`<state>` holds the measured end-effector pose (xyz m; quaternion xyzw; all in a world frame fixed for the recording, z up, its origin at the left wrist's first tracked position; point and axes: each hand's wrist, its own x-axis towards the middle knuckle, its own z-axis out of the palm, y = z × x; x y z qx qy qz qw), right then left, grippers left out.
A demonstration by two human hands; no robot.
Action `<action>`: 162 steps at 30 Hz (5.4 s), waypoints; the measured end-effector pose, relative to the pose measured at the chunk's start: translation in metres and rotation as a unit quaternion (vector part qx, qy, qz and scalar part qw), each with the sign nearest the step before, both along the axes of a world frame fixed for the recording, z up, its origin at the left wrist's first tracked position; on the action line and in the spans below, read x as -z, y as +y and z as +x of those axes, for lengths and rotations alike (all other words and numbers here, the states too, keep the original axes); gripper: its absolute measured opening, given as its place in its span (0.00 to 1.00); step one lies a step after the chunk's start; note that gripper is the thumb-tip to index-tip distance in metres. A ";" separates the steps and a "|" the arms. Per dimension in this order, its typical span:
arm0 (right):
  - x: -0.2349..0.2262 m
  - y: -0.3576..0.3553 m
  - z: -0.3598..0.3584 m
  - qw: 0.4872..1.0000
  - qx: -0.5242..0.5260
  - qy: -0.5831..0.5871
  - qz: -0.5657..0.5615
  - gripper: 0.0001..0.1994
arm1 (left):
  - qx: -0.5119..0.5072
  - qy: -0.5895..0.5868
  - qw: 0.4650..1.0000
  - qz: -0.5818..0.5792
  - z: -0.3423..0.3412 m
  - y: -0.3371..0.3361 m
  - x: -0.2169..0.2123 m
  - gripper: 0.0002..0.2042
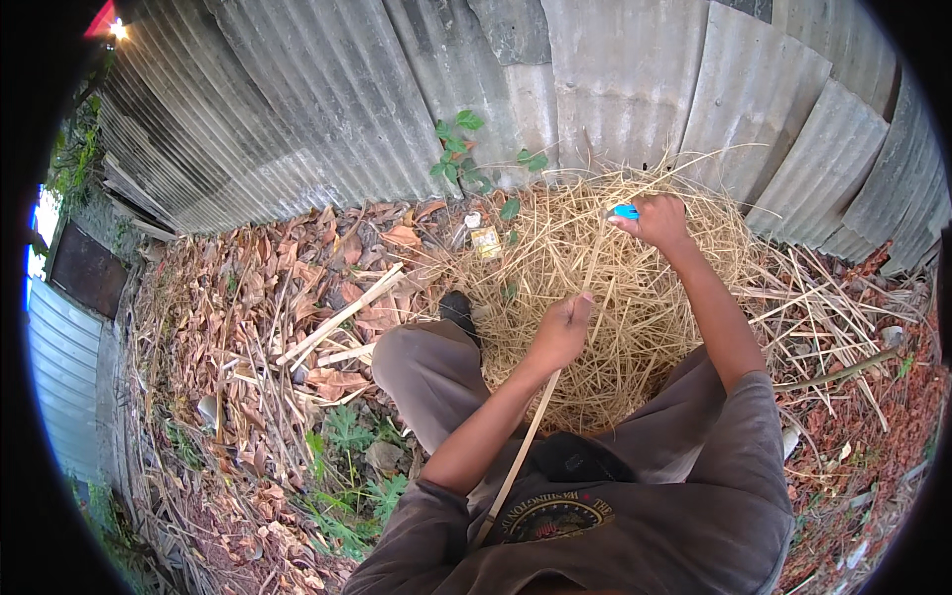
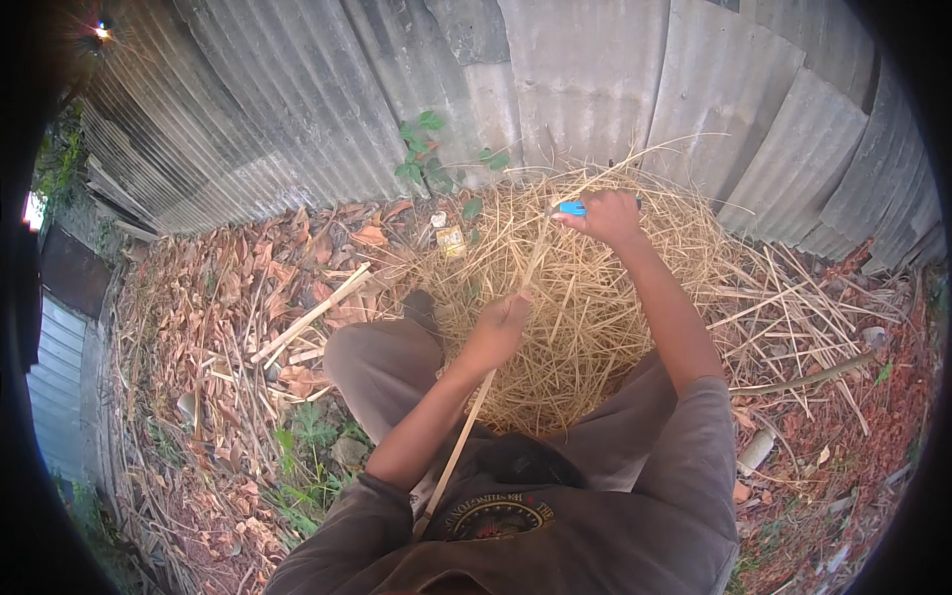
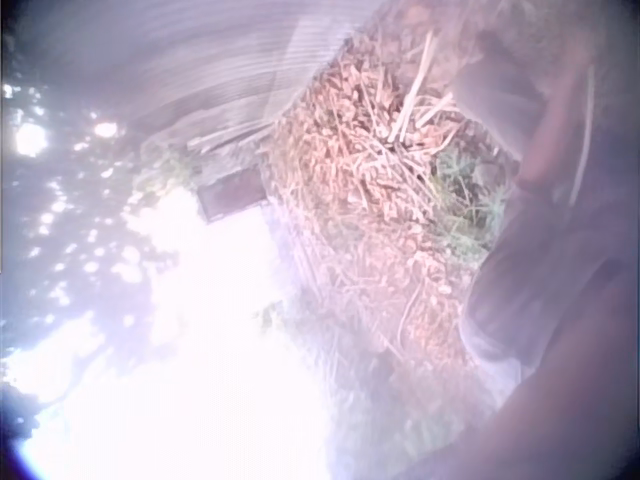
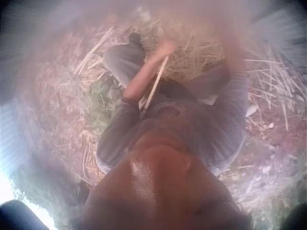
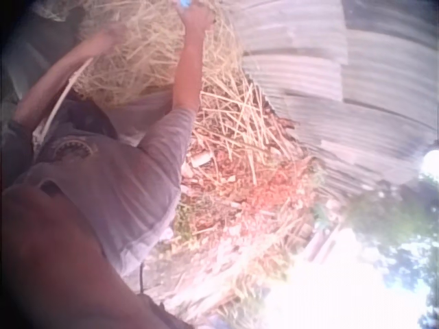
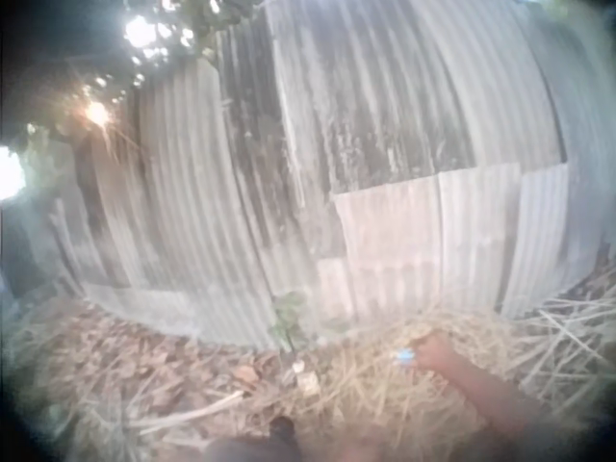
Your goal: The person sits on the ground and uses a blue utility knife to peel the outer layer off a long, thin bamboo stick. They hold the stick with their left hand and scrape the knife along its length with their right hand, removing thin strips of material.
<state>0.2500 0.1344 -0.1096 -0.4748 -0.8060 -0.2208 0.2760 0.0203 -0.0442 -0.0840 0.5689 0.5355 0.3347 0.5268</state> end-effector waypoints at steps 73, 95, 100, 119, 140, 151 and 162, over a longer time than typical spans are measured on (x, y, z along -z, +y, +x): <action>-0.066 -0.083 -0.053 0.873 -0.019 0.375 -0.311 0.25 | 0.015 -0.454 0.849 -0.271 0.001 -0.003 -0.039 0.19; -0.054 -0.034 -0.020 0.816 0.067 0.507 -0.270 0.32 | -0.015 -0.361 0.885 -0.294 -0.083 -0.128 -0.001 0.15; -0.069 -0.089 -0.042 0.900 -0.013 0.216 -0.378 0.33 | 0.048 -0.589 0.730 -0.343 -0.082 -0.115 0.001 0.18; -0.054 -0.157 -0.091 0.963 -0.222 0.089 -0.126 0.36 | 0.040 -0.504 0.792 -0.342 -0.057 -0.105 -0.047 0.14; -0.057 -0.137 -0.078 0.977 -0.194 0.077 -0.037 0.37 | 0.061 -0.406 0.852 -0.325 -0.060 -0.124 -0.068 0.14; -0.067 -0.134 -0.061 0.981 -0.150 0.079 -0.096 0.37 | 0.079 -0.391 0.852 -0.338 -0.062 -0.129 -0.069 0.16; -0.060 -0.103 -0.060 0.984 -0.156 0.085 0.017 0.39 | 0.078 -0.376 0.861 -0.334 -0.060 -0.118 -0.071 0.18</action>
